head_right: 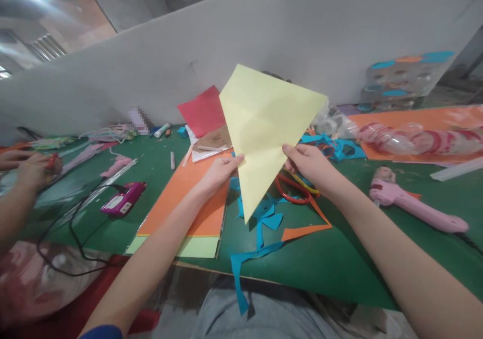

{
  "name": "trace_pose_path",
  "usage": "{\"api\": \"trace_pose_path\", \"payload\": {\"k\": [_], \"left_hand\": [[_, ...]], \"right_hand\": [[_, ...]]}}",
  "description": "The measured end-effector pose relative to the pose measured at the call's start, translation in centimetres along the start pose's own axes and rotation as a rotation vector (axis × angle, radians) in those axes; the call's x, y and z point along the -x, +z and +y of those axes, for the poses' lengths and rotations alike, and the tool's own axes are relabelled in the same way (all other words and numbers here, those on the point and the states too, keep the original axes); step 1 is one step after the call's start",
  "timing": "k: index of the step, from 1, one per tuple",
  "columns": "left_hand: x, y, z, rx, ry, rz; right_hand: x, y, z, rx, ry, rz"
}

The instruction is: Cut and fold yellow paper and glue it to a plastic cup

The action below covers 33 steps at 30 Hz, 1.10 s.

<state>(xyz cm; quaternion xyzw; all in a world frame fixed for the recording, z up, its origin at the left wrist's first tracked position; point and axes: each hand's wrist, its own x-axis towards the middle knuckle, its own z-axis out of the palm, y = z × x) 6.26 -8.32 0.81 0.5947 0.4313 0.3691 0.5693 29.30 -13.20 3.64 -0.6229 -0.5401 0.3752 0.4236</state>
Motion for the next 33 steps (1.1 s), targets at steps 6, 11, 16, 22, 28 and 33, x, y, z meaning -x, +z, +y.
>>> {"api": "trace_pose_path", "payload": {"k": [6, 11, 16, 22, 28, 33], "left_hand": [[-0.1, 0.1, 0.0, -0.093, 0.048, 0.028], [-0.3, 0.1, -0.4, -0.142, 0.118, 0.074], [0.0, 0.2, -0.1, 0.012, 0.064, 0.025], [0.6, 0.2, 0.4, 0.112, 0.025, -0.027], [0.7, 0.1, 0.4, 0.158, 0.012, -0.052], [0.7, 0.2, 0.4, 0.167, 0.003, -0.057]], "right_hand": [[-0.6, 0.0, 0.8, -0.035, -0.005, 0.002], [-0.3, 0.1, 0.4, 0.003, 0.02, 0.001], [-0.4, 0.2, 0.7, 0.046, 0.012, -0.008], [-0.9, 0.0, 1.7, 0.08, -0.054, -0.052], [-0.4, 0.0, 1.1, 0.123, -0.031, -0.038], [-0.4, -0.1, 1.0, 0.137, -0.015, -0.064]]}}
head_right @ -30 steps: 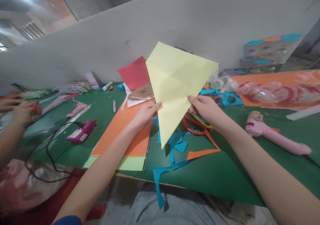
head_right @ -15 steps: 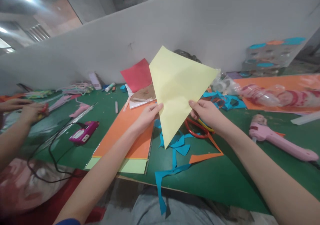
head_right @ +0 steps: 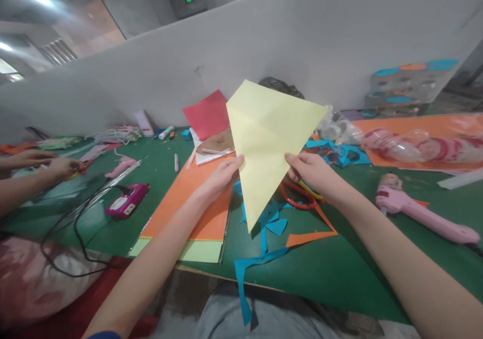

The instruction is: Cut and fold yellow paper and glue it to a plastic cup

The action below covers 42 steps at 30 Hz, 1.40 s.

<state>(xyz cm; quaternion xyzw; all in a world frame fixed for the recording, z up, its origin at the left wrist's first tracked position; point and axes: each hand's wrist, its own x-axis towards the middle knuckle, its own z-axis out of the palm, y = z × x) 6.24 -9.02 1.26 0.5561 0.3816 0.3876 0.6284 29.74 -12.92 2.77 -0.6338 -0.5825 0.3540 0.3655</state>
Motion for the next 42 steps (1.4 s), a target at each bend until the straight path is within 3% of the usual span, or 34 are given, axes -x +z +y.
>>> {"api": "trace_pose_path", "payload": {"k": [6, 42], "left_hand": [[-0.2, -0.1, -0.2, 0.032, -0.003, -0.042], [-0.2, 0.1, 0.2, 0.109, 0.04, 0.012]], "right_hand": [[-0.1, 0.0, 0.4, -0.029, -0.01, -0.007], [0.8, 0.0, -0.8, -0.074, 0.042, -0.074]]}}
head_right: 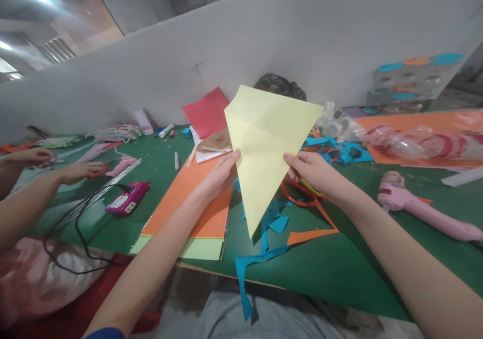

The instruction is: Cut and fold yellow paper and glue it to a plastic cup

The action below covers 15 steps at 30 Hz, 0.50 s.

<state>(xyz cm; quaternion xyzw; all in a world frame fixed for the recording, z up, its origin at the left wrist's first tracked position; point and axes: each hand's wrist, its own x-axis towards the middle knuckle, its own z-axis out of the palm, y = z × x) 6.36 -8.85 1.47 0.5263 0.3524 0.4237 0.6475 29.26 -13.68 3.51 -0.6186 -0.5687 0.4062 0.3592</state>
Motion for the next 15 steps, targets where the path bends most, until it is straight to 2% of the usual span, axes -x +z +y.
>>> {"api": "trace_pose_path", "payload": {"k": [15], "left_hand": [[0.28, 0.24, 0.24, 0.014, 0.008, 0.022]], "right_hand": [[-0.21, -0.03, 0.27, 0.005, -0.019, -0.034]]}}
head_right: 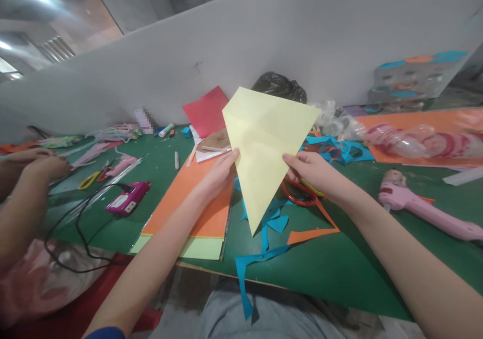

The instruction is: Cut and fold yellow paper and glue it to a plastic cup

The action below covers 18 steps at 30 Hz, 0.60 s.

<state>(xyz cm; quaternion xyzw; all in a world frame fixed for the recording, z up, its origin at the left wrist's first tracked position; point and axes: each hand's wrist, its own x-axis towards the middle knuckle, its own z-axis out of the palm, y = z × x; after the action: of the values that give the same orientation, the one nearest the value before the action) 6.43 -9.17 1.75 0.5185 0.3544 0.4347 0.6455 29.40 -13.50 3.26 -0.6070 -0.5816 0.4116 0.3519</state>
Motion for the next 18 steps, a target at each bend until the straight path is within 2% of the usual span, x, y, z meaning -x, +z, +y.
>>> {"api": "trace_pose_path", "payload": {"k": [18], "left_hand": [[-0.34, -0.32, -0.17, 0.059, 0.018, 0.063]], "right_hand": [[-0.11, 0.05, 0.34, 0.087, 0.008, -0.023]]}}
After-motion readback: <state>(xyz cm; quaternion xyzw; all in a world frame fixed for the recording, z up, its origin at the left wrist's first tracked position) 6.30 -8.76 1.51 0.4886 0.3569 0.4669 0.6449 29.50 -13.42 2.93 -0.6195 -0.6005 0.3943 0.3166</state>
